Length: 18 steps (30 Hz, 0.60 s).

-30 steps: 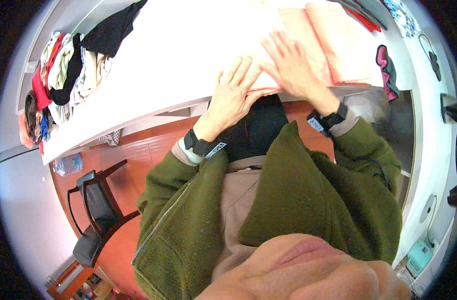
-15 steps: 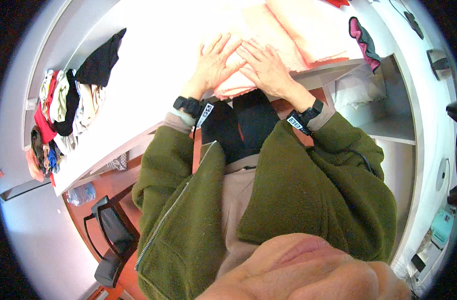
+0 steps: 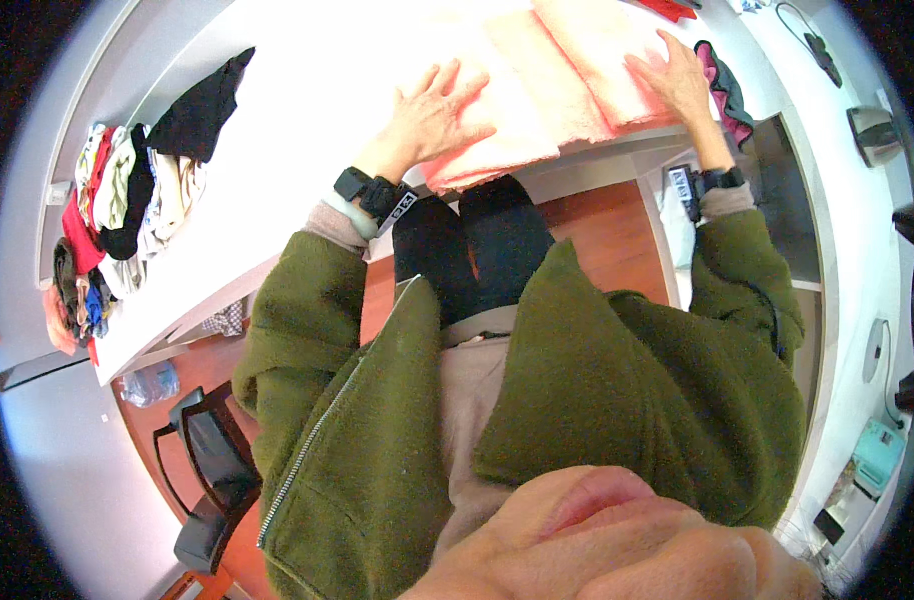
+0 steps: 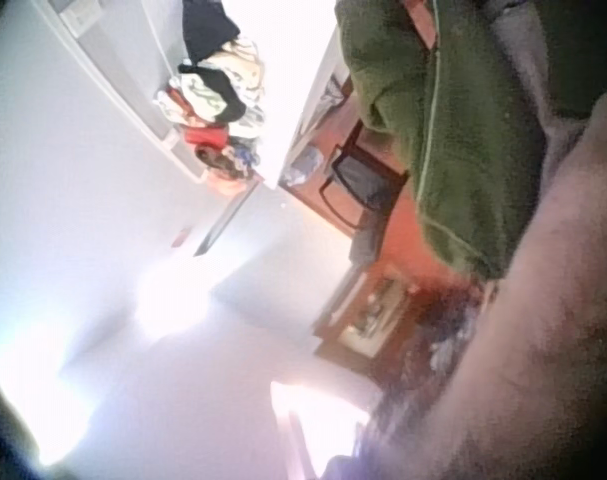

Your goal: The person folds a peach-colored towel on a white table. They repeatedly smooth, align, and fold the towel into a compact rectangle, then place it on a stack of other folded items.

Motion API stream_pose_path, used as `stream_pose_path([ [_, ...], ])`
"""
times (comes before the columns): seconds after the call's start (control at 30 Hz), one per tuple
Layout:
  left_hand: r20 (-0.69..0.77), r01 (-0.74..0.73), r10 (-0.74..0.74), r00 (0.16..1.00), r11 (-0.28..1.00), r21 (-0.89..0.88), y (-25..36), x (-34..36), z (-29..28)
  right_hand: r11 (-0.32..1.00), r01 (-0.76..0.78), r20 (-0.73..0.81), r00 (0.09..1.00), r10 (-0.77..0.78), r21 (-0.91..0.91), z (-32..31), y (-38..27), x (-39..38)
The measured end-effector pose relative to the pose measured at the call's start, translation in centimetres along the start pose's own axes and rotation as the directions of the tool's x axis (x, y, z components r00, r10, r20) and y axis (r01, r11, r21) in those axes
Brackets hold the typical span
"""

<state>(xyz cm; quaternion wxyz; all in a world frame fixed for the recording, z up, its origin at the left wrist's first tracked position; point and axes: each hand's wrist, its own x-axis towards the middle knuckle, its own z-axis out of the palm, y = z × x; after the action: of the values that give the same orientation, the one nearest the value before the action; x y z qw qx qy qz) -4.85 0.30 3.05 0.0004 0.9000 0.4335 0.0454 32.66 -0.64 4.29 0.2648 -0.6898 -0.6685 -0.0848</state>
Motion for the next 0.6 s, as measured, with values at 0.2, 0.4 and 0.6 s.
stream_pose_path([
  [0.2, 0.094, -0.136, 0.122, 0.988, 0.979, 0.153, 0.6, 3.1, -1.6, 0.771, -0.459, 0.542, 0.821, 0.178, 0.442, 0.9, 5.1, 2.7],
  [0.4, 0.181, -0.192, 0.19, 0.965, 0.981, -0.008, -0.5, 5.3, -1.1, 0.73, -0.521, 0.56, 0.796, 0.229, 0.443, 0.8, 4.1, 4.2],
  [0.6, 0.172, -0.231, 0.236, 0.956, 0.972, -0.049, -0.9, 5.9, -0.5, 0.887, -0.198, 0.478, 0.878, -0.028, 0.416, -1.7, 0.2, 7.0],
])
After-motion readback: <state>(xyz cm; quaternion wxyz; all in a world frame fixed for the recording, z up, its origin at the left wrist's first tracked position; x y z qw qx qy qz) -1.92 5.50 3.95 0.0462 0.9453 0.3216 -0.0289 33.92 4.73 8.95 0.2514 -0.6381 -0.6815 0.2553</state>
